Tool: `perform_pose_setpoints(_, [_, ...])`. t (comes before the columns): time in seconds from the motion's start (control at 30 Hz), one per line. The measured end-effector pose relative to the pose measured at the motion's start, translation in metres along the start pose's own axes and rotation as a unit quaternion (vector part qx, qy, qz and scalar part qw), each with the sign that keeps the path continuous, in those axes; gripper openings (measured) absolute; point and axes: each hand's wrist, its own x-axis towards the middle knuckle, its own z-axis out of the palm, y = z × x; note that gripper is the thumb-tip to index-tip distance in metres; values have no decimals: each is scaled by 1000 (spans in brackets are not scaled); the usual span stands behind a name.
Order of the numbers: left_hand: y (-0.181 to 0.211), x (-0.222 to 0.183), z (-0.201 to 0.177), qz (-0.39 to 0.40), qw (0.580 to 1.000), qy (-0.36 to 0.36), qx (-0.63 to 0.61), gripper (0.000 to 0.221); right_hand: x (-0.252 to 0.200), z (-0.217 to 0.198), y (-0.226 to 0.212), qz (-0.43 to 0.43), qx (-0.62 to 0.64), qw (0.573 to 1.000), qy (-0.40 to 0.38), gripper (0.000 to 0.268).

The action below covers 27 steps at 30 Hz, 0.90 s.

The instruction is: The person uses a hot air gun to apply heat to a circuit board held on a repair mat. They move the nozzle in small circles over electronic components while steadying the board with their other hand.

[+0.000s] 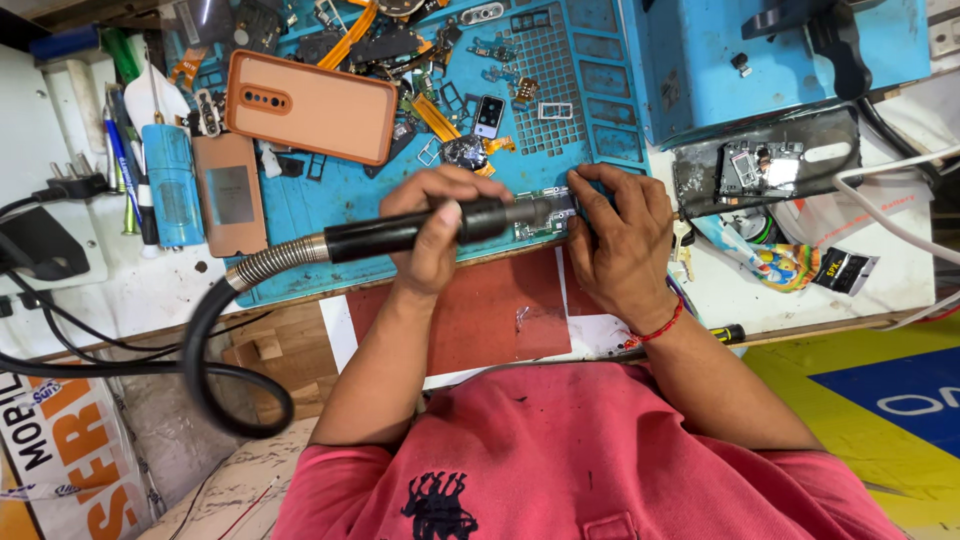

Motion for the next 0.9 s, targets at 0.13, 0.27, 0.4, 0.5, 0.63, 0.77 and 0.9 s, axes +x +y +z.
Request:
perform_pose_setpoints(0.13, [2,0,-2,-25,999,34,-18,27,-2,1,2,-1,-10,1000,-2,45])
perform_pose_setpoints(0.27, [-1,-1,0,-17,999,44,8,27,-1,0,1,-7,-9,1000,2,45])
perform_pose_setpoints(0.4, [0,1,-2,-9,1000,12,-8,28,0,0,1,-11,-6,1000,9,44])
perform_pose_setpoints(0.5, [1,-3,-1,1,999,-25,25,29,-1,0,1,-5,-9,1000,3,44])
perform_pose_setpoints(0.63, [2,0,0,-17,999,26,29,29,0,0,0,-6,-3,1000,8,44])
perform_pose_setpoints(0.77, [0,1,0,-1,1000,-6,18,28,1,0,0,-10,-9,1000,11,45])
perform_pose_setpoints(0.9, [2,1,-2,-21,999,30,-18,28,-1,1,0,1,-7,1000,2,44])
